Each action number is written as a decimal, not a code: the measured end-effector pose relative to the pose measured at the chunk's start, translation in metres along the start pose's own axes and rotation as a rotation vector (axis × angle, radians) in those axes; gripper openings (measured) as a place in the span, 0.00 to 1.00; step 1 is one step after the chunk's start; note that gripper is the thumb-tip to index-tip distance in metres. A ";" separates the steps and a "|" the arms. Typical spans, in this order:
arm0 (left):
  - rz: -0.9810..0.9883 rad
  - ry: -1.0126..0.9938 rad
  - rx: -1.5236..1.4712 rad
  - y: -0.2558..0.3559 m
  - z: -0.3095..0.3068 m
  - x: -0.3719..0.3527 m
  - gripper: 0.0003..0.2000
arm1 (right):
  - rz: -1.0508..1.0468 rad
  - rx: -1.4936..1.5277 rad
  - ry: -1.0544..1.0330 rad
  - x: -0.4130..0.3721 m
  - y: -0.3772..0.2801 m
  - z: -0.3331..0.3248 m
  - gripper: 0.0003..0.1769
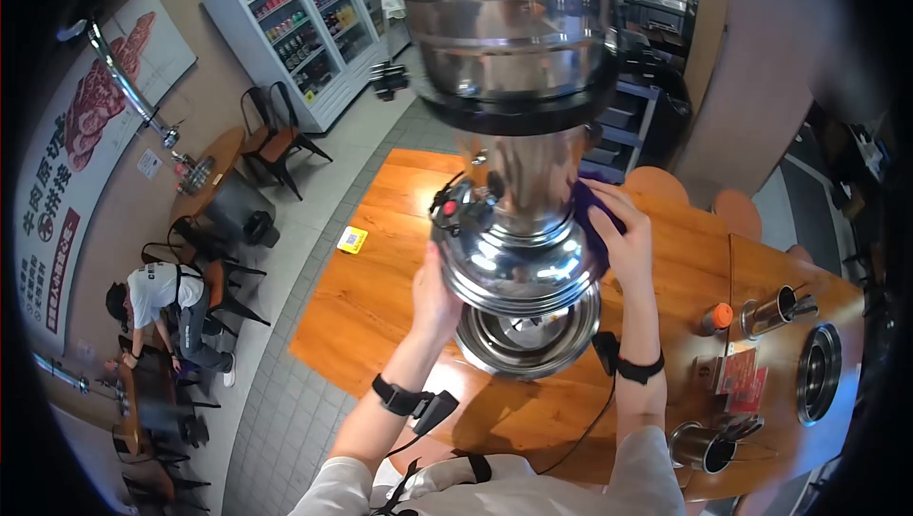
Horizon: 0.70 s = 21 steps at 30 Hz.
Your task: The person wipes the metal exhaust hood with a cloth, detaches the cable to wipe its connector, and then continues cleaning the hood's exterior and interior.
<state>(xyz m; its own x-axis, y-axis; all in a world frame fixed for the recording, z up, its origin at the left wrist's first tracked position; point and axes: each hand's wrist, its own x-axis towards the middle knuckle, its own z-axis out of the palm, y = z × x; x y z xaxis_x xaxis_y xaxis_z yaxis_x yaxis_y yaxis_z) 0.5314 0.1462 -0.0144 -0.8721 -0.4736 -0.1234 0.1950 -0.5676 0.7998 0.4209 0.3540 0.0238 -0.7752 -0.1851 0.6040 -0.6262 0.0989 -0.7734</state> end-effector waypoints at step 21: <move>0.060 0.015 0.105 0.002 0.002 -0.015 0.23 | -0.166 0.038 -0.017 -0.015 0.013 -0.010 0.12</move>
<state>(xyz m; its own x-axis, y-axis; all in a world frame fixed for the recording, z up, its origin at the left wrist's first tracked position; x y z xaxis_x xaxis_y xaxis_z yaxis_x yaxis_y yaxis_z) 0.5435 0.1535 -0.0100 -0.8532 -0.5151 -0.0816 0.1979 -0.4645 0.8632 0.4237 0.3675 0.0067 -0.6596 -0.2120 0.7211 -0.7417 0.0283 -0.6701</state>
